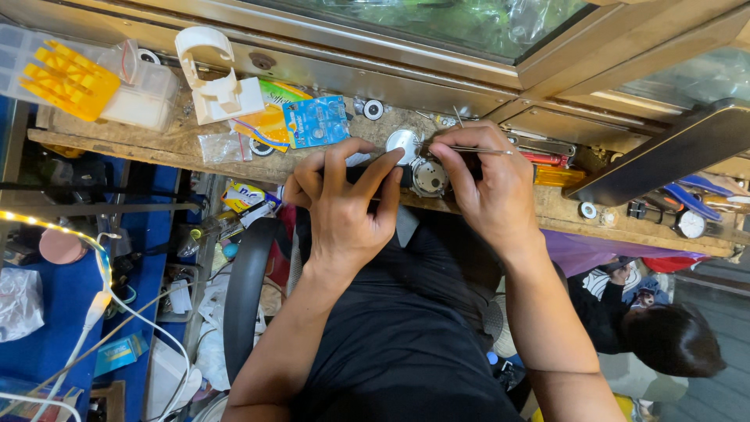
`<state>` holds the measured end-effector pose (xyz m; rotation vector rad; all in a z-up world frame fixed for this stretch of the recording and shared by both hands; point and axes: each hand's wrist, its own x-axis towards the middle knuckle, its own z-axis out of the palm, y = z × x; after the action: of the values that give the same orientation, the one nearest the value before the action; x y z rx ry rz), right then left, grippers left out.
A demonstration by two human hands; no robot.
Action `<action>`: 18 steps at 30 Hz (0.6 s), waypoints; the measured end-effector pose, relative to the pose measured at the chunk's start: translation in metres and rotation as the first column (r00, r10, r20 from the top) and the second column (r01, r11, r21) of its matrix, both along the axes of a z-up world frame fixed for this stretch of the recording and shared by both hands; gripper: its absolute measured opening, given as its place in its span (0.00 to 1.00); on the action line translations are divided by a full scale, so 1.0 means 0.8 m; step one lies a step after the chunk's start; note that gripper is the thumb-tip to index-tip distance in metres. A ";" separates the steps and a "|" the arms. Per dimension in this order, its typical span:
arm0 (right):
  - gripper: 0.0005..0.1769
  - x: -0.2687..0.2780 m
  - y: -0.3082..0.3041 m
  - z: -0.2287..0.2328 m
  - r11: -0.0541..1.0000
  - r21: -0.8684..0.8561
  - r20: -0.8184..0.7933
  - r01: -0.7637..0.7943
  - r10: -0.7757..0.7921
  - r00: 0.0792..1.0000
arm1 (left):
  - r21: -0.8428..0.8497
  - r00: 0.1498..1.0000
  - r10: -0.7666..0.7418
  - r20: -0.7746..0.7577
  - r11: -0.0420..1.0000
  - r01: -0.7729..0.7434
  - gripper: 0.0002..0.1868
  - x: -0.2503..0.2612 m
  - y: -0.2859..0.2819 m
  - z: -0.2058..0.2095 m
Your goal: The person sits in a chair and uses a small metal tool to manipulate a white circular electronic component held in their left hand. They repeatedly probe and adjust small internal parts of the device throughout the clip.
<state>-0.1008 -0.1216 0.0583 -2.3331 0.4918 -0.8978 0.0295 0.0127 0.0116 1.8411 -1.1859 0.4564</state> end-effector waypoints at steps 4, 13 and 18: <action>0.03 -0.004 -0.005 -0.003 1.000 0.019 0.020 -0.016 0.016 1.000 | -0.002 1.000 -0.003 -0.003 1.000 0.003 0.06 0.000 0.000 0.002; 0.03 -0.004 -0.008 -0.004 1.000 -0.004 0.028 -0.017 0.017 0.999 | -0.003 1.000 -0.008 -0.013 1.000 0.008 0.05 0.000 0.001 0.007; 0.03 -0.003 -0.008 -0.005 1.000 -0.015 0.029 -0.014 0.015 0.999 | 0.008 1.000 -0.007 -0.012 1.000 0.007 0.06 0.000 0.001 0.004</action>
<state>-0.1034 -0.1281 0.0546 -2.3304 0.4574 -0.9304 0.0296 0.0135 0.0144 1.8435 -1.1868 0.4370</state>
